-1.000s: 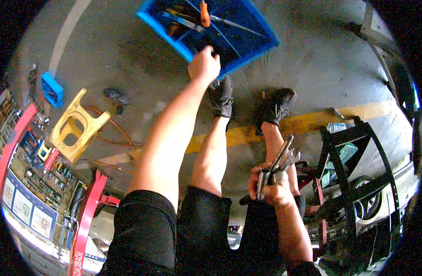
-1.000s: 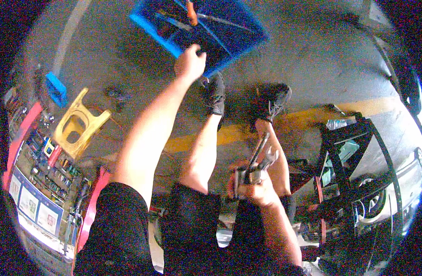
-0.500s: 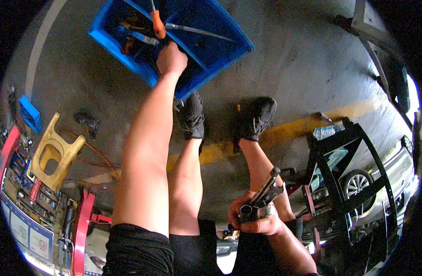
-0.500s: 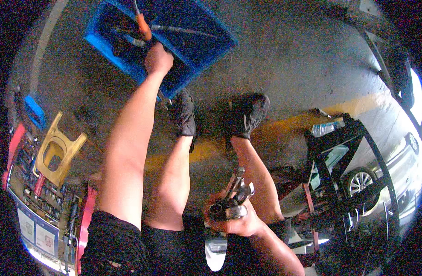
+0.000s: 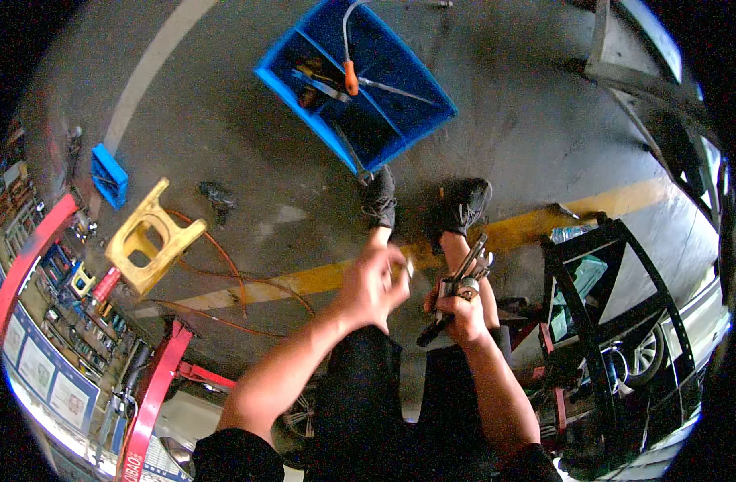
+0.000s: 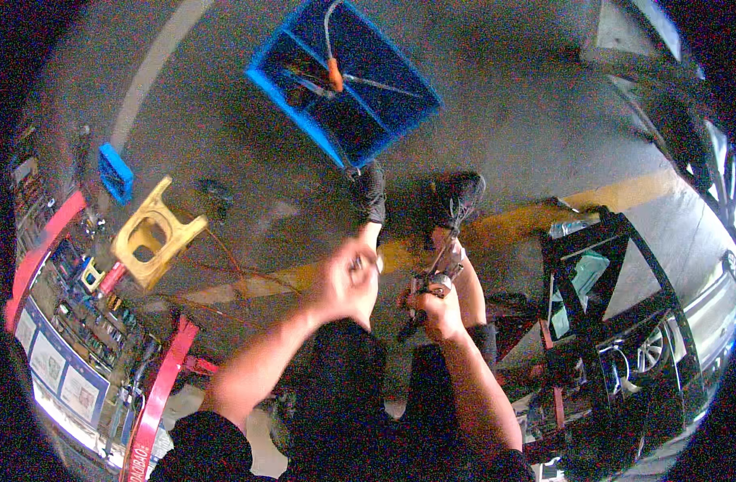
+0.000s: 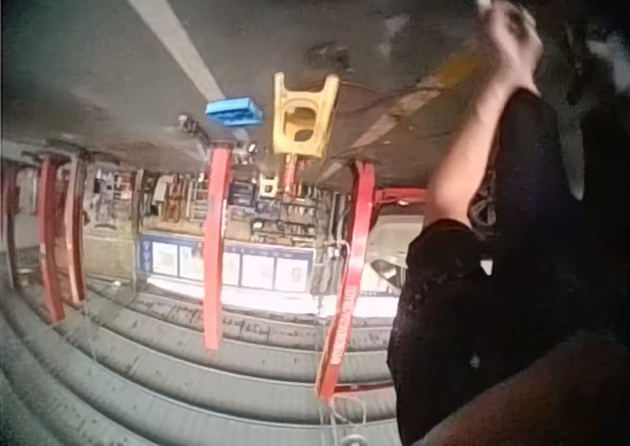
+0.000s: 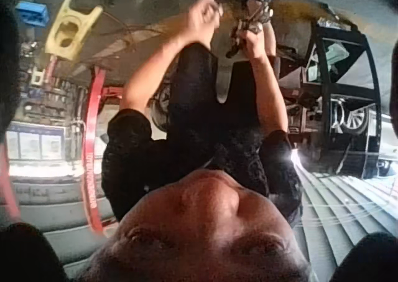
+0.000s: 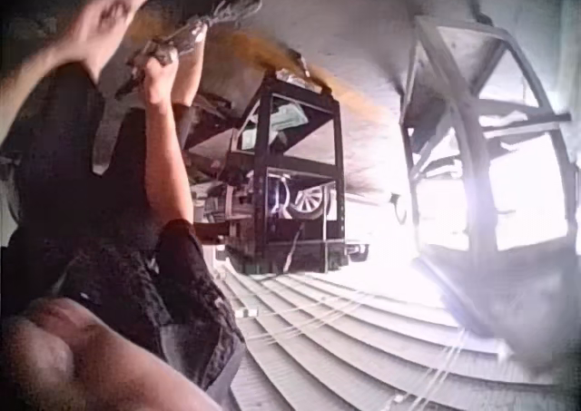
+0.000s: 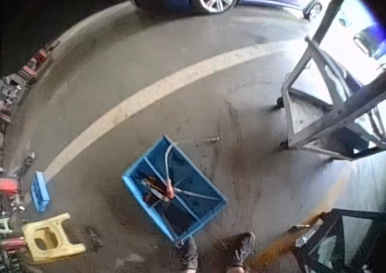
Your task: The person organizes a large set of tools in a green toolbox. They pick up various sockets, wrenches, and ratchets, inspect them, and place them into designated slots within the case.
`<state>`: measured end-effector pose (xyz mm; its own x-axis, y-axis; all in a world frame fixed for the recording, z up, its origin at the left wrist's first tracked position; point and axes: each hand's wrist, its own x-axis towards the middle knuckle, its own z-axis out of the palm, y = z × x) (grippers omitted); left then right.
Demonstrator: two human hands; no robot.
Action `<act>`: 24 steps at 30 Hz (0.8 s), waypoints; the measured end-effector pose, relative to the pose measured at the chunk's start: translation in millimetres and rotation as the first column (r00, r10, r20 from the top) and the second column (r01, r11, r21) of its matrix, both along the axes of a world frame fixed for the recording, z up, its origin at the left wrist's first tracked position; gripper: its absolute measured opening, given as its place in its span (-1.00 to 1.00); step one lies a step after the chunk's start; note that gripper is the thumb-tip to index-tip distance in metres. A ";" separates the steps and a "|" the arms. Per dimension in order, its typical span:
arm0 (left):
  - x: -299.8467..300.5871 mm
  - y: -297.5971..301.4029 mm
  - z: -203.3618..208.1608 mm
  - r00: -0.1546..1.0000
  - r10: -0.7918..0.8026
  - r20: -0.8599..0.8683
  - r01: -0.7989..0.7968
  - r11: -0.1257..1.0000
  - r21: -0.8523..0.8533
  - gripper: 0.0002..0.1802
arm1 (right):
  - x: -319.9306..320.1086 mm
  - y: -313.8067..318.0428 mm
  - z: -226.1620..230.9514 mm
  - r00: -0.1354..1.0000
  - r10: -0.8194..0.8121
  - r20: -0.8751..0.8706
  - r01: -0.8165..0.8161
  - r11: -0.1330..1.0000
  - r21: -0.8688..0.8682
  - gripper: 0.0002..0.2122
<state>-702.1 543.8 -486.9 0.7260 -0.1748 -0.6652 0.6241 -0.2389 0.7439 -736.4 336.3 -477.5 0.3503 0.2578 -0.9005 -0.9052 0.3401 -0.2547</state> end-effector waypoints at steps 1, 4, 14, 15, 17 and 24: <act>-9.9 -4.4 39.6 1.000 -0.025 0.002 0.026 0.998 -0.063 -0.82 | -2.9 1.7 15.4 1.000 0.007 0.013 -0.007 1.000 -0.011 -0.82; -13.1 -12.6 133.2 0.982 -0.114 0.153 0.128 0.989 -0.081 -0.76 | -3.4 9.5 77.3 0.999 0.015 0.051 -0.012 0.998 -0.060 -0.83; 9.2 0.1 318.9 0.952 -0.157 0.264 0.199 0.970 -0.141 -0.71 | 31.1 27.5 281.1 0.879 0.130 0.459 -0.029 0.975 -0.221 -0.80; 12.7 1.6 334.9 0.952 -0.185 0.243 0.216 0.970 -0.109 -0.72 | 32.9 32.2 298.4 0.881 0.111 0.459 -0.002 0.973 -0.231 -0.79; 21.9 2.9 362.5 0.916 -0.159 0.368 0.215 0.970 -0.117 -0.79 | 42.6 40.2 336.3 0.867 0.079 0.492 0.057 0.965 -0.255 -0.77; 52.7 -6.2 438.4 0.940 -0.261 0.221 0.318 0.905 -0.282 -0.78 | 50.7 36.3 441.7 0.818 0.044 0.573 0.215 0.902 -0.375 -0.86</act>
<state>-649.4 537.6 -48.5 0.7106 -0.5708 -0.4114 0.4163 -0.1304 0.8998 -685.7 372.6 -35.9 0.8224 -0.1393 -0.5517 -0.5316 0.1574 -0.8322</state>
